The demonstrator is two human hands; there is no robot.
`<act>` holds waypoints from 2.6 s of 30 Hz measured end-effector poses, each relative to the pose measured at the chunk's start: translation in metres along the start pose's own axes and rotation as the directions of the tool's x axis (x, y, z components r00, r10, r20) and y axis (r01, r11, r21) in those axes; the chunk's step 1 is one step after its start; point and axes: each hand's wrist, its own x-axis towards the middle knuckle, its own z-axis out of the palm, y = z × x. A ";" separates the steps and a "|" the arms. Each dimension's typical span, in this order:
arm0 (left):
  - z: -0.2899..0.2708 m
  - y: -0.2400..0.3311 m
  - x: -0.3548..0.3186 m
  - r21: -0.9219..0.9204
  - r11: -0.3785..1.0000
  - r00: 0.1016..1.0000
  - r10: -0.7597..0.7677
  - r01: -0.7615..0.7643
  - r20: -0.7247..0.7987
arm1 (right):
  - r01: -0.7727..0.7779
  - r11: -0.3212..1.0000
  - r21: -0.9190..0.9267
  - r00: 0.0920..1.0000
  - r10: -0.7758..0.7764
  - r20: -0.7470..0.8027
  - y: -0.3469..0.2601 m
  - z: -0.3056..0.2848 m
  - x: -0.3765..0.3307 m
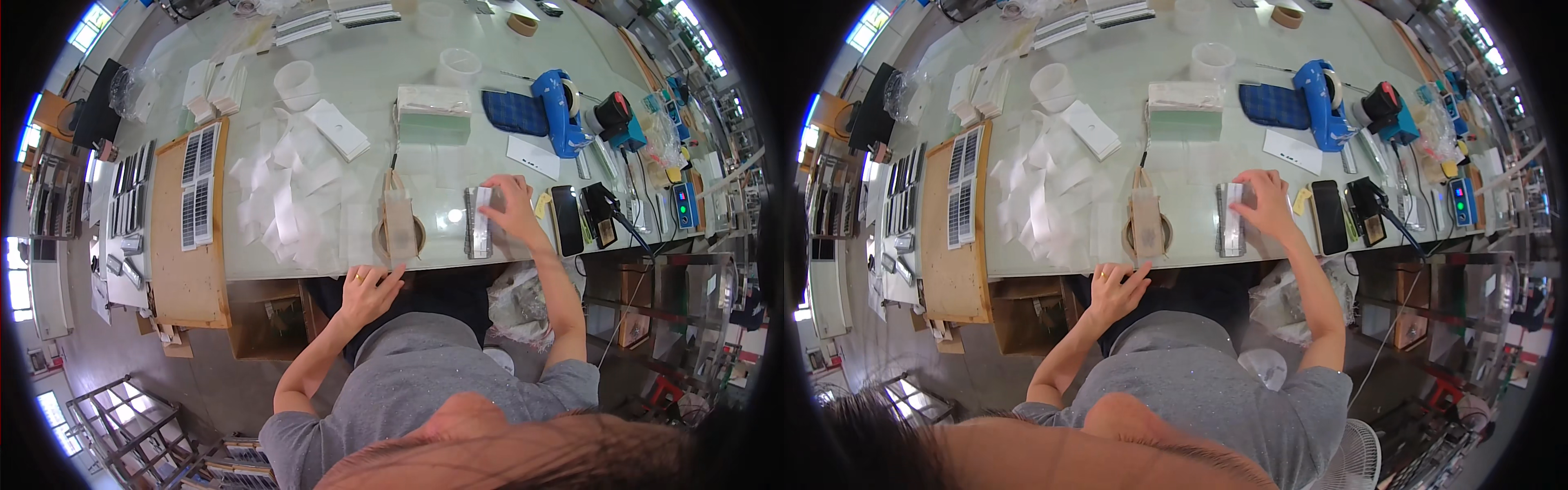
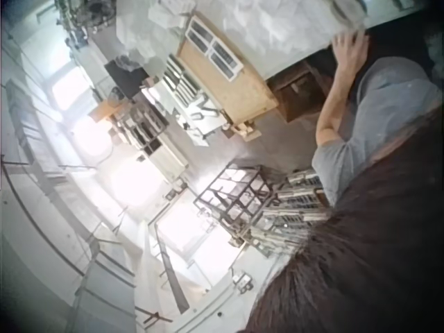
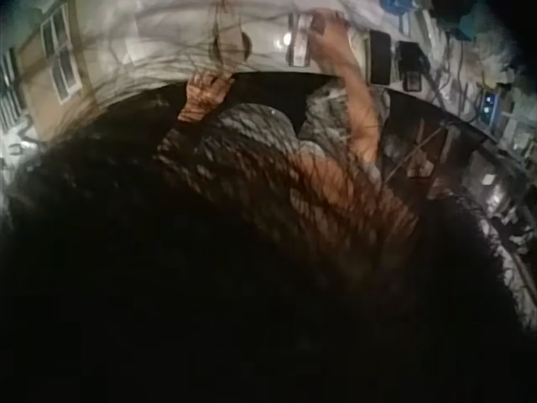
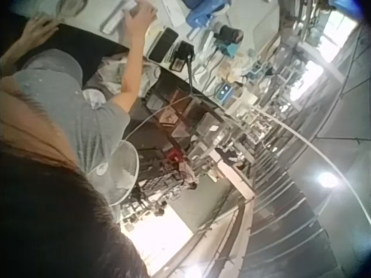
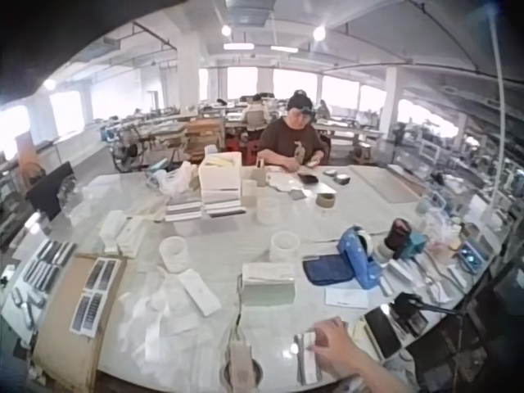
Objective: The person assembles small solar panels by wrapping solar cell strips with white protective backing strips by hand, then places the completed panels onto a wooden board.
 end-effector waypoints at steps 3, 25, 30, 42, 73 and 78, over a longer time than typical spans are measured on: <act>0.000 0.001 -0.001 -0.003 1.000 1.000 0.009 -0.009 -0.018 | -0.021 0.985 0.171 0.998 0.012 0.055 -0.010 -0.008 0.005; -0.002 0.003 -0.004 0.008 1.000 0.999 -0.023 0.023 0.026 | -0.176 0.700 0.692 0.974 0.023 0.224 -0.114 0.078 0.049; -0.002 0.003 -0.004 0.011 1.000 0.999 -0.024 0.023 0.038 | -0.123 0.716 0.687 0.985 0.001 0.175 -0.111 0.081 0.048; 0.000 0.001 -0.005 0.023 1.000 0.999 -0.019 0.018 0.042 | -0.070 0.750 0.658 0.991 -0.025 0.133 -0.112 0.078 0.047; -0.001 0.003 -0.004 0.019 1.000 0.999 -0.013 0.012 0.033 | 0.078 0.921 0.382 0.997 -0.073 -0.029 -0.103 0.084 0.051; -0.002 0.003 -0.003 0.019 1.000 0.999 -0.010 0.010 0.031 | 0.046 0.921 0.387 0.998 -0.057 0.018 -0.103 0.084 0.051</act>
